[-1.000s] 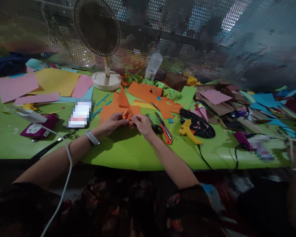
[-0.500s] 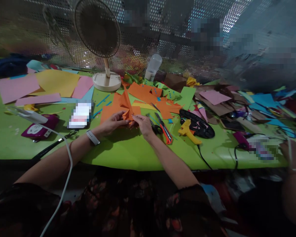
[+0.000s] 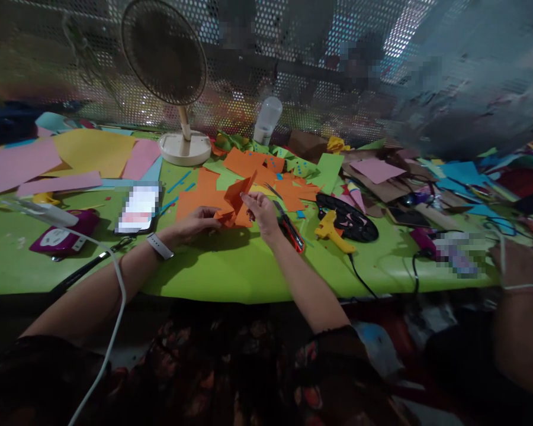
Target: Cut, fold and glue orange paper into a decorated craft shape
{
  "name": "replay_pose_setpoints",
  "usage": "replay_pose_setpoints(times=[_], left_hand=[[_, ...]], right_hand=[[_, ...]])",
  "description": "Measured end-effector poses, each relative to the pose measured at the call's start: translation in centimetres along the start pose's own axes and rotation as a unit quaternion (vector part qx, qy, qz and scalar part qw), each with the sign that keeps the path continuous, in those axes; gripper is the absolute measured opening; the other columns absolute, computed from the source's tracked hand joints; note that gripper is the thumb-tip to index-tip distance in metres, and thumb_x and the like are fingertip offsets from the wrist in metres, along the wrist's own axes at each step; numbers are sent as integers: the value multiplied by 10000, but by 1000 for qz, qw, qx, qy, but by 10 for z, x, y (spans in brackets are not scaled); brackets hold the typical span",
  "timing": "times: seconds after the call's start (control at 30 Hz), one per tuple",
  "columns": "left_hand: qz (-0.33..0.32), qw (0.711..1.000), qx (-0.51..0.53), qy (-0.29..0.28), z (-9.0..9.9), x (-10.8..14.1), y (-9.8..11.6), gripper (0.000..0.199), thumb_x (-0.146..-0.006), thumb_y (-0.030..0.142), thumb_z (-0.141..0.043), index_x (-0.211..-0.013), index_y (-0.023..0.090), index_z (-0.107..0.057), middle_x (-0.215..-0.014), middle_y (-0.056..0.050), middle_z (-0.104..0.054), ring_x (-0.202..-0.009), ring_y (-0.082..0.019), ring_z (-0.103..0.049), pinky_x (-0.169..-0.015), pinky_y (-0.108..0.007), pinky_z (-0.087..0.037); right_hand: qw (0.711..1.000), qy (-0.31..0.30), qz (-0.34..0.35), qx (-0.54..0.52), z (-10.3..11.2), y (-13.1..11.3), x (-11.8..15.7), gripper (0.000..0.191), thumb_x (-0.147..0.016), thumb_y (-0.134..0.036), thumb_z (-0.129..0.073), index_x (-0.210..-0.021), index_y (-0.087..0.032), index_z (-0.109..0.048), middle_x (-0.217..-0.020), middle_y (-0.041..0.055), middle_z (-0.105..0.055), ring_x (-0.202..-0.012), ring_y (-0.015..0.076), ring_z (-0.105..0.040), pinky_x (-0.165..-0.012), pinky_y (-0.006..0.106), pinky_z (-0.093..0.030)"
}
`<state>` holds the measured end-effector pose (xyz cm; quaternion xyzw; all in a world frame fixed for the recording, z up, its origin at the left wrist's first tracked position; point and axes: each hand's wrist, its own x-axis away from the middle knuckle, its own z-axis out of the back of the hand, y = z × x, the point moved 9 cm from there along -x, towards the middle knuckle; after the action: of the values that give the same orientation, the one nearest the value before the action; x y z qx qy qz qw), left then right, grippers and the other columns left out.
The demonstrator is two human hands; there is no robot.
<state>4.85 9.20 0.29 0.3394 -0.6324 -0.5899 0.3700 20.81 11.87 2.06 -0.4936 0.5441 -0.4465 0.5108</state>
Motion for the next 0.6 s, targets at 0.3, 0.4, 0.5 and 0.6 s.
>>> replay_pose_setpoints(times=[0.3,0.4,0.5,0.6], left_hand=[[27,997,-75,17,21,2,7,96,-682,256,-727,-638,181,-686,-566,0,-599,-474,-108,-489,-462,-239,-294],[39,996,-73,34,29,-1,4,88,-665,223,-728,-624,178,-665,-571,1,-609,-486,-110,-510,-487,-237,-338],[-7,994,-18,109,48,-5,9,115,-636,217,-726,-583,171,-634,-553,5,-595,-509,-109,-515,-521,-234,-385],[-69,969,134,193,66,-6,13,136,-664,277,-727,-636,172,-646,-604,-2,-625,-596,-126,-579,-642,-246,-483]], right_hand=[[998,-12,28,-55,6,-9,-3,266,-695,-413,-774,-715,-218,-594,-536,-75,-524,-439,69,-413,-424,219,-342],[998,7,29,-62,11,-8,-5,263,-684,-385,-787,-693,-206,-594,-525,-75,-546,-425,56,-430,-419,198,-357],[996,21,16,-81,14,-3,-7,264,-663,-371,-793,-741,-196,-612,-552,-62,-607,-434,60,-508,-439,187,-415],[996,24,-19,-83,11,6,-7,322,-641,-381,-806,-816,-198,-607,-615,-44,-672,-484,87,-608,-496,198,-498]])
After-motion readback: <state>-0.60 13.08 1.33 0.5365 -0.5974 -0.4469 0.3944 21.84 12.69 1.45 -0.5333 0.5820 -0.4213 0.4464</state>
